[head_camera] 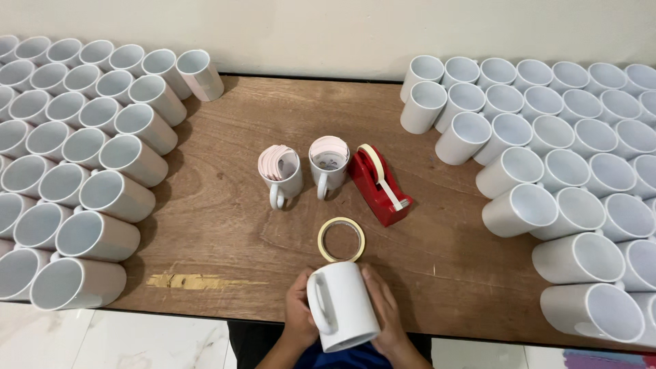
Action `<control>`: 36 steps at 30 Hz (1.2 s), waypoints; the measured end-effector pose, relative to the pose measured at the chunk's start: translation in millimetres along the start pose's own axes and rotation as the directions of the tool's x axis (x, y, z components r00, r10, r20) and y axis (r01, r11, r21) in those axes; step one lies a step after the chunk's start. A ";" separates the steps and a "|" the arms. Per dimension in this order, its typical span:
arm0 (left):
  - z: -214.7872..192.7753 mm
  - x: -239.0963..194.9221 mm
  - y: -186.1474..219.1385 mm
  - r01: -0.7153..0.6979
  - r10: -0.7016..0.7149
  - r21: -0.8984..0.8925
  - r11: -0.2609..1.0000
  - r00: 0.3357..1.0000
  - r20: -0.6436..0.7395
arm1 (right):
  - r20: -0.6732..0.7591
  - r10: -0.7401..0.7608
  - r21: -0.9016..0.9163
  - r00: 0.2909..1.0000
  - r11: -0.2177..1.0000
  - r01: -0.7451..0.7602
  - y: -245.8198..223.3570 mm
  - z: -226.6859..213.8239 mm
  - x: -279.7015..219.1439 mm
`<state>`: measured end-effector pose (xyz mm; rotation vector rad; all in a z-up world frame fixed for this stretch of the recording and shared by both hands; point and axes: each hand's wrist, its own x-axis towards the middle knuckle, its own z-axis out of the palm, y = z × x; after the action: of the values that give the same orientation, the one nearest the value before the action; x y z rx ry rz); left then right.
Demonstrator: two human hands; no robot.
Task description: The person places a white mug on a wooden table, applies a strip of clear tape to its side using a red tape dispenser, and then sets the mug aside. This process is repeated for several mugs.
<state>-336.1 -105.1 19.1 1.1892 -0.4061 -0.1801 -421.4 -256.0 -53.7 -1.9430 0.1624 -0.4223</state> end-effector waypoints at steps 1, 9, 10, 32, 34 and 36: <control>-7.4 -2.6 -4.2 -0.001 0.001 0.005 1.000 1.000 -0.004 | 0.004 -0.002 0.005 1.000 1.000 0.002 -40.8 -7.2 22.6; -35.1 3.2 2.9 0.202 -0.364 -0.369 0.907 0.818 -0.446 | 0.300 -0.176 -0.572 0.938 0.754 0.324 -96.0 -26.7 90.6; -39.9 6.3 4.3 0.201 -0.364 -0.372 0.906 0.818 -0.445 | 0.300 -0.176 -0.574 0.937 0.751 0.325 -94.6 -27.7 90.4; -15.5 71.9 9.0 0.531 -0.459 -0.090 0.842 0.795 0.396 | 0.011 -0.104 -0.328 0.995 0.939 0.102 -105.9 -79.8 48.0; -13.0 77.3 1.1 0.514 -0.433 -0.082 0.854 0.789 0.436 | 0.085 -0.124 -0.358 0.989 0.922 0.146 -108.4 -69.3 59.3; -12.2 81.2 -10.8 0.484 -0.357 -0.158 0.861 0.796 0.489 | 0.091 -0.189 -0.398 0.978 0.893 0.210 -102.6 -65.0 70.6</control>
<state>-256.2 -126.6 22.6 0.9376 -0.4882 -0.8944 -388.0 -292.4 77.8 -2.3925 0.0154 -0.5045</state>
